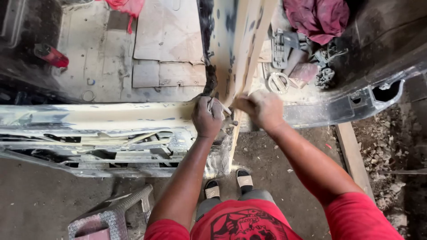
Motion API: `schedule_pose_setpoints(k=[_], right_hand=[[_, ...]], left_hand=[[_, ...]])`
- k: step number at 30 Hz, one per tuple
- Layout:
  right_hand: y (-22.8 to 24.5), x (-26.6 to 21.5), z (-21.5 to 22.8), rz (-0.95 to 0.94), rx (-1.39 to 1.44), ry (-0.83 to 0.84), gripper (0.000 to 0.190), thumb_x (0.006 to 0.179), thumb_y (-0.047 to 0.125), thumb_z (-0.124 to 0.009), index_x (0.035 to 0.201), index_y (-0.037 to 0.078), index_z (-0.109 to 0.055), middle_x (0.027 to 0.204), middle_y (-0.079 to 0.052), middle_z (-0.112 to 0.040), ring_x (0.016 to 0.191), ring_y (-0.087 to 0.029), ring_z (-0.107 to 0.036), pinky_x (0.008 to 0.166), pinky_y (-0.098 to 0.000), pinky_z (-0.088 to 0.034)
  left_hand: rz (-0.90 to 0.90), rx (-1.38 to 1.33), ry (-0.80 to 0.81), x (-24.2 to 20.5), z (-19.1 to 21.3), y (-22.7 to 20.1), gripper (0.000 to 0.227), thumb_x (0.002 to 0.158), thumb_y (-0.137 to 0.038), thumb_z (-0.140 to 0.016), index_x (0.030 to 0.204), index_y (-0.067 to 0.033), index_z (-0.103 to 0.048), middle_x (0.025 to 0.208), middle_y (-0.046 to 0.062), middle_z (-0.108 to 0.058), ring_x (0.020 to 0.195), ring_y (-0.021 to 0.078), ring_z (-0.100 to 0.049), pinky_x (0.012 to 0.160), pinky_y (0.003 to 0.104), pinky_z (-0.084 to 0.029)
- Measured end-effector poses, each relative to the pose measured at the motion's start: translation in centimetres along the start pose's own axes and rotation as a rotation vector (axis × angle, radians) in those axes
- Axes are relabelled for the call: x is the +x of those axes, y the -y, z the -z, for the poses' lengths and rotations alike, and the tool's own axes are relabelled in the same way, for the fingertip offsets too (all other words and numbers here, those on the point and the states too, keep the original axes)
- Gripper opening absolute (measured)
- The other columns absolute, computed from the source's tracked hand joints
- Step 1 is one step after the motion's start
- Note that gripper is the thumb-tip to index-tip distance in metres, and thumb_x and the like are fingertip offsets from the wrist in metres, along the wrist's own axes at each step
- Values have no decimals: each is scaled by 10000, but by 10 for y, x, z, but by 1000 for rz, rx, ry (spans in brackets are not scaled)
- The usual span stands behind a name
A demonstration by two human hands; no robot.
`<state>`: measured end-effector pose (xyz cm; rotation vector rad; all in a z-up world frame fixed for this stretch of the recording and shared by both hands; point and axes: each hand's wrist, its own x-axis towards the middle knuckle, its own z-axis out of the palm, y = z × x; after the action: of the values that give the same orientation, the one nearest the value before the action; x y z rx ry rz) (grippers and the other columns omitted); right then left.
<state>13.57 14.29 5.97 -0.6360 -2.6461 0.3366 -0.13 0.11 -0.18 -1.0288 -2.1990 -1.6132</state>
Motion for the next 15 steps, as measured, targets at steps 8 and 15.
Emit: schedule_pose_setpoints(k=[8,15], right_hand=[[2,1,-7,111,79,-90,298,909,469,-764,927,174,-731,804,-1,-732,621,-133,-656,539,-307,-491],[5,9,-4,97,28,-54,258,845,425,-832,922,189,-764,773,-4,-737,578,-152,-659,511,-348,-468]], left_hand=[[-26,4,-21,3,2,0,118,959,-176,-647,987,-66,-616,900,158,-685,822,398,-672,726,492,-529],[-15,29,-32,6,1,0,130,963,-179,-667,988,-61,-619,904,168,-680,828,402,-670,737,489,-531]])
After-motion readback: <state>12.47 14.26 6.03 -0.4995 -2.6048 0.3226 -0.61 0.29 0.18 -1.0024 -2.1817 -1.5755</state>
